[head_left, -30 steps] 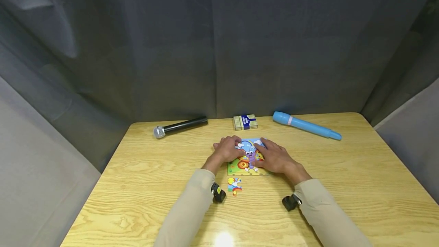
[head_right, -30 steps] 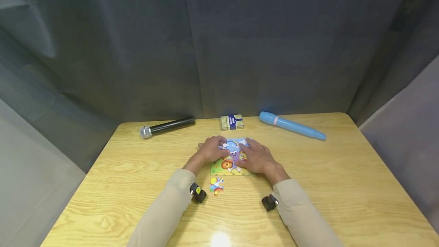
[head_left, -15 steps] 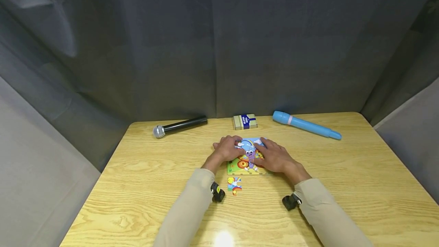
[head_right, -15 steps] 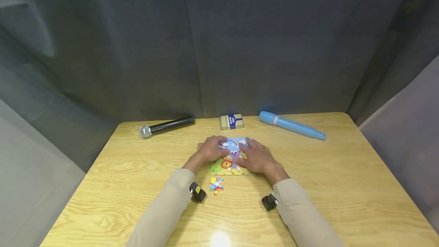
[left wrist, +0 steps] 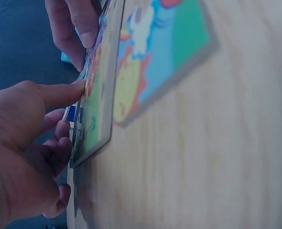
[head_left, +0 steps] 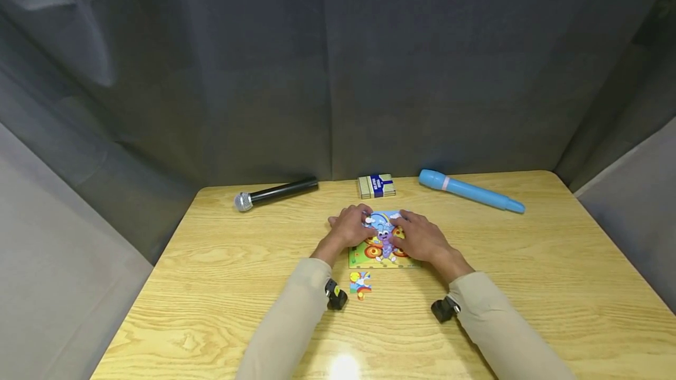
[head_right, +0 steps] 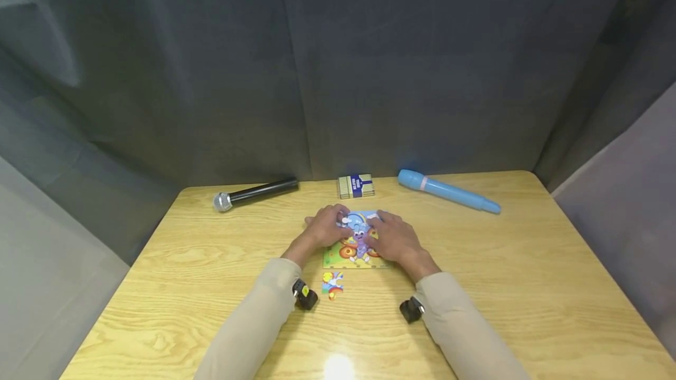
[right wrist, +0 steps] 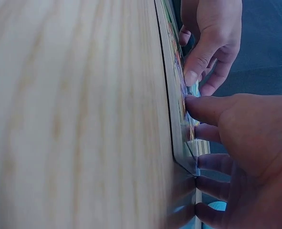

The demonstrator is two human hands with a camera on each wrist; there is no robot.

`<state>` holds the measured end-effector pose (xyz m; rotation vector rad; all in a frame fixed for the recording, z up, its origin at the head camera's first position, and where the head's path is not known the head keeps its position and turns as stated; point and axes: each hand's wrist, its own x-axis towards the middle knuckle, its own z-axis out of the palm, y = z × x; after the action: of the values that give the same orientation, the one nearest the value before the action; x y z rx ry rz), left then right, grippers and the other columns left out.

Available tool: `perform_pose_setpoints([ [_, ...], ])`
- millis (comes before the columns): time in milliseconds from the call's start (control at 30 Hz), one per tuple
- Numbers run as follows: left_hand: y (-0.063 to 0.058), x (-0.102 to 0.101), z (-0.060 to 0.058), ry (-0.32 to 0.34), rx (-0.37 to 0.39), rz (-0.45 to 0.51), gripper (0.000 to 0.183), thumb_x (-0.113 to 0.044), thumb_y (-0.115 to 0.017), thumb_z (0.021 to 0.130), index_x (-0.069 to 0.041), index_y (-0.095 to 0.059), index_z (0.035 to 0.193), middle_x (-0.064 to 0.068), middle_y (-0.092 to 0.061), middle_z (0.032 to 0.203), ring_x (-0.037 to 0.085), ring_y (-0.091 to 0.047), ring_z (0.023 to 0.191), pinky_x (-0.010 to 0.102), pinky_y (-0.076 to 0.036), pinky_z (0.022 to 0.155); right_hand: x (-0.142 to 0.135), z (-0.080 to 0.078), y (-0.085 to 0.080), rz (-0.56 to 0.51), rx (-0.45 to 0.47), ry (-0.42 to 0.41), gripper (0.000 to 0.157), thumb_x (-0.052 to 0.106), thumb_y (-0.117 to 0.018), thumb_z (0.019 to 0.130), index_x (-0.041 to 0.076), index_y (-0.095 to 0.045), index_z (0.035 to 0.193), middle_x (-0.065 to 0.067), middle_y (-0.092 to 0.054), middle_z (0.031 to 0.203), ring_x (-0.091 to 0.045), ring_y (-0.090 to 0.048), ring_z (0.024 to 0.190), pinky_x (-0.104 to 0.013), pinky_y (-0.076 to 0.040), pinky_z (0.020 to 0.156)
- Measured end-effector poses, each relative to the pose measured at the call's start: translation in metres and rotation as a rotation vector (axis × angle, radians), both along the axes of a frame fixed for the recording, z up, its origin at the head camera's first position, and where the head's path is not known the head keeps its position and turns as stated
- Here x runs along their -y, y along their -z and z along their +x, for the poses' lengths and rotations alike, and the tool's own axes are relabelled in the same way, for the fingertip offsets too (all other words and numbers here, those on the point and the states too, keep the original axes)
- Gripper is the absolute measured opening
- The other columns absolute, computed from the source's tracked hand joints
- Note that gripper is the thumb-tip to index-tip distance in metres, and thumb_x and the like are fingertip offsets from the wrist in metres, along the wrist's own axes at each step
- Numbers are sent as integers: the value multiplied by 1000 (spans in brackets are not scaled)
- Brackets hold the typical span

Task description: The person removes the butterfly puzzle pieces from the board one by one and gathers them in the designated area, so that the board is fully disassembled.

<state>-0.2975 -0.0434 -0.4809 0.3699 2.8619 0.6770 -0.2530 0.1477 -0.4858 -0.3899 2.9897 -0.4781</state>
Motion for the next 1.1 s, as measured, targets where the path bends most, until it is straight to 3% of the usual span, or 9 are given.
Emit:
perform_pose_setpoints([
  [367,1,6,-1,6,-71,28,44,-42,-70,86,-25,-58,125,-7,-56,98,14,-49,98,42,-28,88,1,0,-2,-23,17,22,60,40,-62,92,7,-48,140,-19,-35,153,-42,-34,139,-60,-33,106],
  [567,-2,13,1,17,-97,39,45,-44,-68,87,-24,-58,126,-4,-58,103,15,-50,102,46,-28,92,2,-1,-1,-20,26,21,63,43,-62,92,7,-47,141,-18,-34,154,-41,-33,140,-59,-32,107],
  [1100,-6,29,34,119,-109,57,41,-49,-66,87,-28,-55,120,-4,-52,103,14,-48,94,42,-28,81,-1,-1,1,-25,18,0,60,38,-56,95,7,-44,144,-18,-31,155,-42,-31,140,-62,-29,108],
])
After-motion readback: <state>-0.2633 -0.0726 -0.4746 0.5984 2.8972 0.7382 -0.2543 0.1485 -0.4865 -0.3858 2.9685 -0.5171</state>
